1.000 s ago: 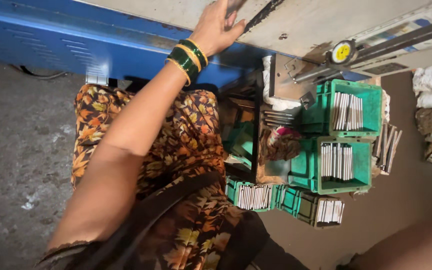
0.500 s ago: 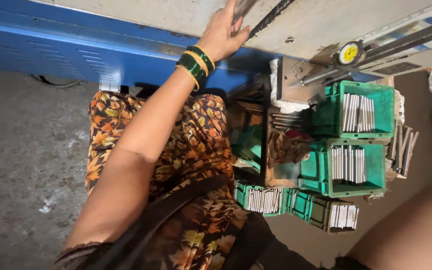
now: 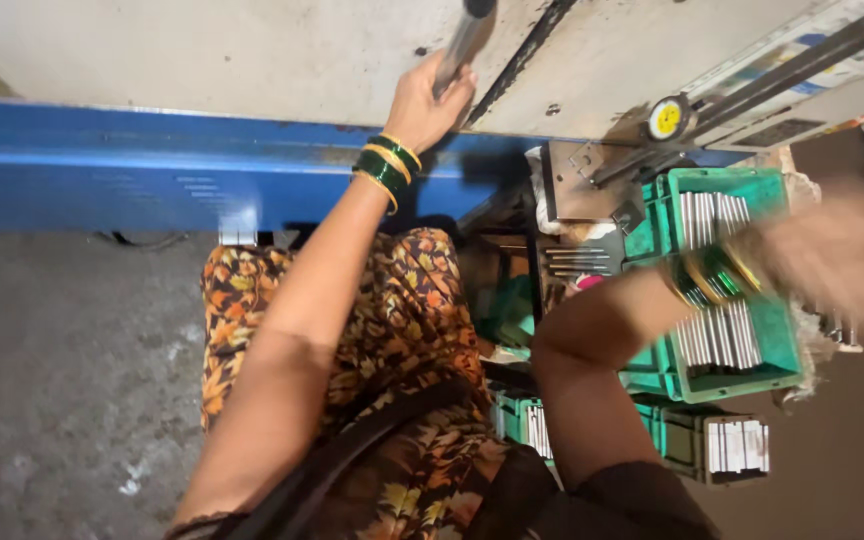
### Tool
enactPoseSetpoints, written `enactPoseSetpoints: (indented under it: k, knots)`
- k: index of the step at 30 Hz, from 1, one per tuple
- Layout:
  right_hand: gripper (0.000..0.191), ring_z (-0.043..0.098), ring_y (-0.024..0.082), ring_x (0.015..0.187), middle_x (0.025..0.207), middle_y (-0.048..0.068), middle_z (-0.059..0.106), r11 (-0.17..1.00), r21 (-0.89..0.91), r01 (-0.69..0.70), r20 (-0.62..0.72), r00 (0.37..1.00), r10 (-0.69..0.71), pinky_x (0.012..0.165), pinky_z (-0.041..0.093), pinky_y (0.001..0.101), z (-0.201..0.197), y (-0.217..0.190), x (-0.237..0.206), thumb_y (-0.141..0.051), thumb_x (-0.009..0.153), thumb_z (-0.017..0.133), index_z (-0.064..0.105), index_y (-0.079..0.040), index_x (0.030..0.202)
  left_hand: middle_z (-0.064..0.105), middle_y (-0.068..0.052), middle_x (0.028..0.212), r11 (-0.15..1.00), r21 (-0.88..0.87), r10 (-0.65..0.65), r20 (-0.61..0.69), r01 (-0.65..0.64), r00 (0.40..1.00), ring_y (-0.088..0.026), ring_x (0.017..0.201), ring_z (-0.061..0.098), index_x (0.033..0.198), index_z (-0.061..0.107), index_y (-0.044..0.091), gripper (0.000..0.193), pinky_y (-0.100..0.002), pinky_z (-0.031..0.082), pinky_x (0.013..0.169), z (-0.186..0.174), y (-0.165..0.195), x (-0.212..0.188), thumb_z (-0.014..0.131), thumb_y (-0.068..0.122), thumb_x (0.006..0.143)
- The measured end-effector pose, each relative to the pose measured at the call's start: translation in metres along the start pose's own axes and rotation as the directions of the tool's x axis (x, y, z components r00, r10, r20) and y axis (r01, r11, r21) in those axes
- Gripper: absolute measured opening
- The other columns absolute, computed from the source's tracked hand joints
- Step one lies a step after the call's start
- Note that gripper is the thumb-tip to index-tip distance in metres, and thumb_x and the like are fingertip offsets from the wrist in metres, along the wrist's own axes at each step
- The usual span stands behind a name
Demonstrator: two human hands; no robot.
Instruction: The person sits on the floor and repeatedly picks up metal rods, wipes them with a cloth, and places them into green crates. The person also operates a machine lever and briefly uses a grinding wheel to treat a rod.
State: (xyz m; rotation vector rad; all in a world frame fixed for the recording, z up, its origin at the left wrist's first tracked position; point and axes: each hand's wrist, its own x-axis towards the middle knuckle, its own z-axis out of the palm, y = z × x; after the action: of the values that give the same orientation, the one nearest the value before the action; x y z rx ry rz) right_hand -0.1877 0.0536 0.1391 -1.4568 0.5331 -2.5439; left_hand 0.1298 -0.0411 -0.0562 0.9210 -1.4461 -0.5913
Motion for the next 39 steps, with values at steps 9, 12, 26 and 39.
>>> enactPoseSetpoints:
  k: [9,12,26,39]
  knots:
    - [0.059,0.071,0.031,0.104,0.110,0.019,0.074,0.979,0.088,-0.184,0.216,0.963,0.161,0.104,0.058,0.0467,0.031,0.177,-0.003,-0.044,0.112,0.044,0.035,-0.005,0.156,0.049,-0.007,0.057,0.995,0.065,-0.064,-0.148,0.075,0.987,-0.014,0.051,0.046,0.083,0.062,0.004,0.023,-0.034,0.041,0.051,0.021,0.007,0.011,0.070,0.020,0.098]
    - [0.053,0.066,0.027,0.095,0.103,0.017,0.072,0.963,0.227,-0.142,0.279,0.957,0.076,0.091,0.054,0.0411,0.042,0.185,-0.003,-0.044,0.112,0.043,0.036,-0.009,0.151,0.050,-0.007,0.057,0.998,0.053,-0.007,-0.161,0.016,0.987,-0.013,0.050,0.047,0.085,0.062,0.004,0.019,-0.034,0.041,0.051,0.025,0.003,0.016,0.067,0.017,0.098]
    - [0.034,0.056,0.015,0.070,0.081,0.007,0.062,0.996,-0.080,-0.049,0.142,0.988,0.060,0.073,0.049,0.0311,0.057,0.217,-0.029,-0.027,0.111,0.045,0.063,0.000,0.122,0.046,-0.004,0.054,0.998,0.061,0.033,-0.216,-0.020,0.976,-0.012,0.046,0.044,0.090,0.063,0.002,0.012,-0.032,0.039,0.048,0.039,-0.011,0.019,0.067,0.012,0.097]
    - [0.029,0.054,0.011,0.073,0.080,0.003,0.060,0.972,-0.173,-0.159,0.242,0.950,0.199,0.066,0.045,0.0266,0.042,0.182,-0.026,-0.027,0.113,0.051,0.065,-0.002,0.113,0.049,-0.004,0.059,0.990,0.140,0.013,-0.259,0.024,0.966,-0.012,0.053,0.042,0.082,0.061,0.002,0.025,-0.032,0.036,0.051,0.056,-0.036,0.001,0.069,0.018,0.100]
